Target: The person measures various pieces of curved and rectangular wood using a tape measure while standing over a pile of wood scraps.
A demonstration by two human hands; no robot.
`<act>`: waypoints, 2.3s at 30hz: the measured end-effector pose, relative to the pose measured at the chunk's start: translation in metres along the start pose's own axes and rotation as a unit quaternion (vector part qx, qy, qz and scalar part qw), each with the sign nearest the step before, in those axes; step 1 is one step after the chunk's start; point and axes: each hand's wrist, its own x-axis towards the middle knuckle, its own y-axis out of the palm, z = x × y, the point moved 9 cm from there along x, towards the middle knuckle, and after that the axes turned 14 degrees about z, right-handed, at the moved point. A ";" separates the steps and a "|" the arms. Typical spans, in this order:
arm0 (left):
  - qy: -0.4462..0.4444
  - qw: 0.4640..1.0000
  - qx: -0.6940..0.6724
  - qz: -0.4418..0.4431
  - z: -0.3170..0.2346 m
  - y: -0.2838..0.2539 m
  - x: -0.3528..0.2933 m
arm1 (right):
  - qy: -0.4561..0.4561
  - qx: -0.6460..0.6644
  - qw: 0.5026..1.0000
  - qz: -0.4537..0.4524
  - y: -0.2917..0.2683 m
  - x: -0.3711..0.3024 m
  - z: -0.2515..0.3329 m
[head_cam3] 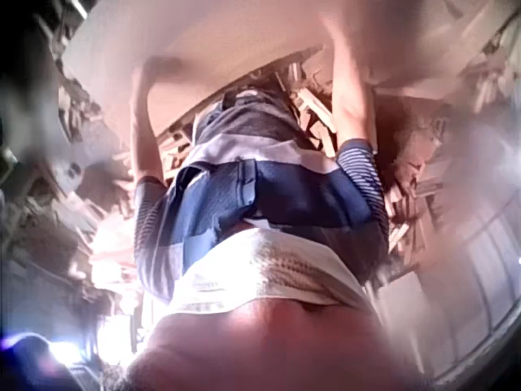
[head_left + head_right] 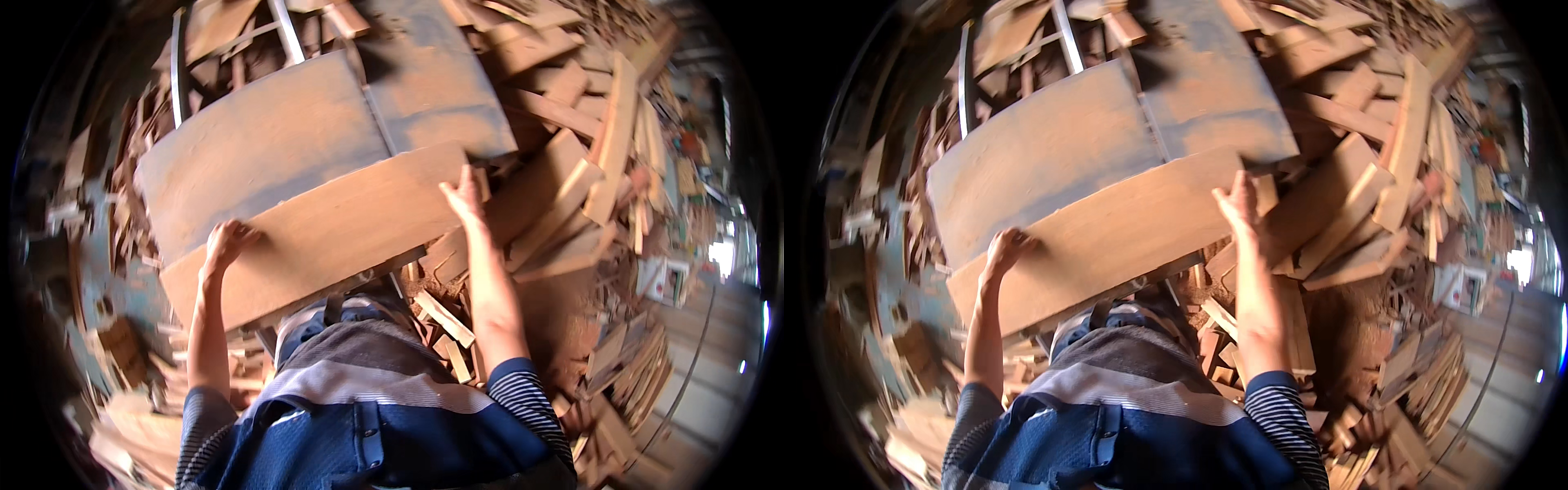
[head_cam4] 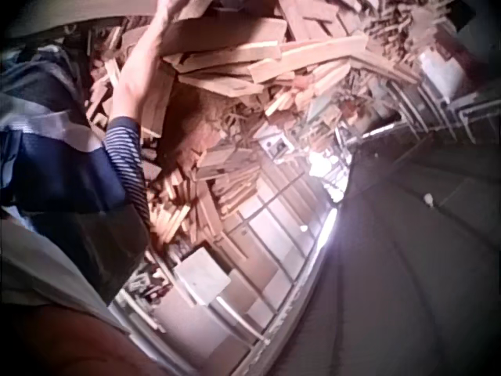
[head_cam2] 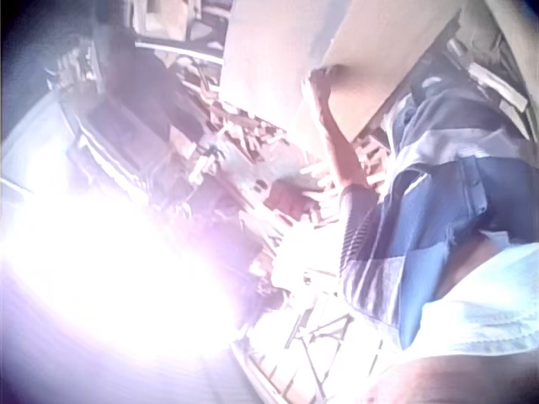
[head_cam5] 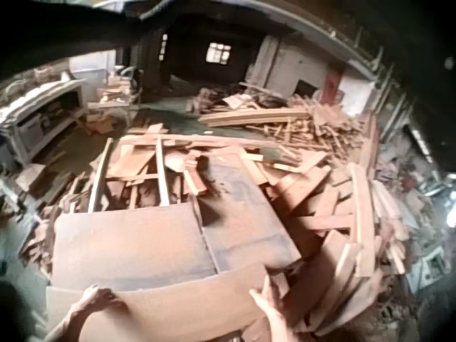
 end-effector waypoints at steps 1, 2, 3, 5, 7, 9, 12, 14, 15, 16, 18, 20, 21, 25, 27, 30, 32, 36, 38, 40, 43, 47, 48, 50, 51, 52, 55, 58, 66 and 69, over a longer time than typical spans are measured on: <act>-0.006 1.000 0.013 -0.012 0.000 -0.001 -0.003 | -0.011 -0.079 0.995 -0.060 -0.002 -0.015 0.019; -0.006 1.000 0.002 -0.014 -0.002 -0.002 -0.007 | -0.023 -0.087 0.992 -0.089 -0.003 -0.030 0.029; -0.017 1.000 0.003 -0.017 0.014 -0.001 -0.011 | -0.021 -0.096 0.992 -0.077 -0.002 -0.038 0.052; -0.001 1.000 0.015 -0.012 0.001 0.004 -0.002 | -0.019 -0.129 0.985 -0.117 0.006 -0.060 0.034; -0.009 1.000 -0.012 -0.001 0.000 0.004 -0.004 | -0.021 -0.146 0.981 -0.123 0.024 -0.081 0.034; -0.006 1.000 0.000 -0.003 0.003 0.005 -0.005 | -0.037 -0.137 0.983 -0.120 0.039 -0.108 0.037; -0.015 1.000 0.006 0.011 -0.002 0.009 -0.003 | -0.055 -0.091 0.986 -0.130 0.046 -0.155 0.040; -0.015 1.000 0.005 0.009 -0.007 0.009 -0.006 | -0.064 -0.066 0.985 -0.149 0.051 -0.179 0.034; -0.010 1.000 0.002 0.001 -0.011 0.008 -0.007 | -0.030 -0.026 0.989 -0.145 0.055 -0.187 0.021; -0.007 1.000 0.003 -0.006 -0.010 0.006 -0.011 | 0.004 0.017 0.990 -0.137 0.064 -0.195 0.006; -0.001 1.000 0.010 -0.016 0.006 0.010 -0.005 | 0.024 0.044 0.974 -0.221 0.078 -0.220 -0.019; -0.008 0.999 0.041 -0.005 0.015 0.015 -0.001 | 0.141 0.096 0.977 -0.130 0.130 -0.238 -0.088; -0.030 0.998 0.049 0.018 0.015 0.017 -0.002 | 0.174 0.119 0.974 -0.086 0.153 -0.253 -0.112; -0.029 0.986 0.147 -0.072 0.031 0.038 0.012 | 0.274 0.117 0.949 0.101 0.256 -0.350 -0.244; -0.065 0.968 0.194 -0.141 0.025 0.035 -0.002 | 0.290 0.119 0.935 0.168 0.281 -0.383 -0.261; -0.054 0.968 0.179 -0.167 -0.015 0.057 -0.038 | 0.269 0.162 0.933 0.179 0.267 -0.411 -0.259; 0.028 0.963 0.214 -0.164 -0.059 0.091 -0.044 | 0.282 0.198 0.922 0.179 0.268 -0.424 -0.266; 0.089 0.961 0.239 -0.106 -0.171 0.149 -0.050 | 0.272 0.233 0.920 0.159 0.286 -0.431 -0.287; 0.117 0.955 0.252 -0.101 -0.200 0.169 -0.048 | 0.214 0.252 0.934 0.138 0.301 -0.421 -0.295; 0.135 0.940 0.289 -0.119 -0.217 0.183 -0.049 | 0.200 0.250 0.935 0.155 0.293 -0.406 -0.297; 0.141 0.945 0.276 -0.102 -0.221 0.191 -0.050 | 0.200 0.215 0.940 0.174 0.263 -0.391 -0.292; 0.151 0.939 0.292 -0.105 -0.220 0.195 -0.051 | 0.170 0.165 0.967 0.091 0.254 -0.382 -0.325; 0.151 0.937 0.296 -0.109 -0.220 0.198 -0.051 | 0.170 0.146 0.972 0.076 0.265 -0.384 -0.337; 0.142 0.935 0.306 -0.109 -0.218 0.207 -0.048 | 0.216 0.089 0.965 0.119 0.282 -0.387 -0.352; 0.135 0.937 0.305 -0.106 -0.218 0.205 -0.050 | 0.221 0.121 0.962 0.105 0.280 -0.386 -0.345; 0.123 0.940 0.301 -0.099 -0.217 0.202 -0.053 | 0.111 0.060 0.992 -0.020 0.258 -0.385 -0.313; 0.116 0.944 0.295 -0.091 -0.215 0.194 -0.065 | 0.195 0.200 0.960 -0.014 0.279 -0.393 -0.291; 0.168 0.943 0.272 -0.092 -0.224 0.197 -0.070 | 0.293 0.202 0.922 0.155 0.335 -0.411 -0.297; 0.152 0.959 0.232 -0.066 -0.212 0.195 -0.068 | 0.300 0.192 0.922 0.149 0.284 -0.413 -0.244; 0.167 0.960 0.221 -0.048 -0.212 0.203 -0.061 | 0.257 0.147 0.955 0.023 0.267 -0.426 -0.243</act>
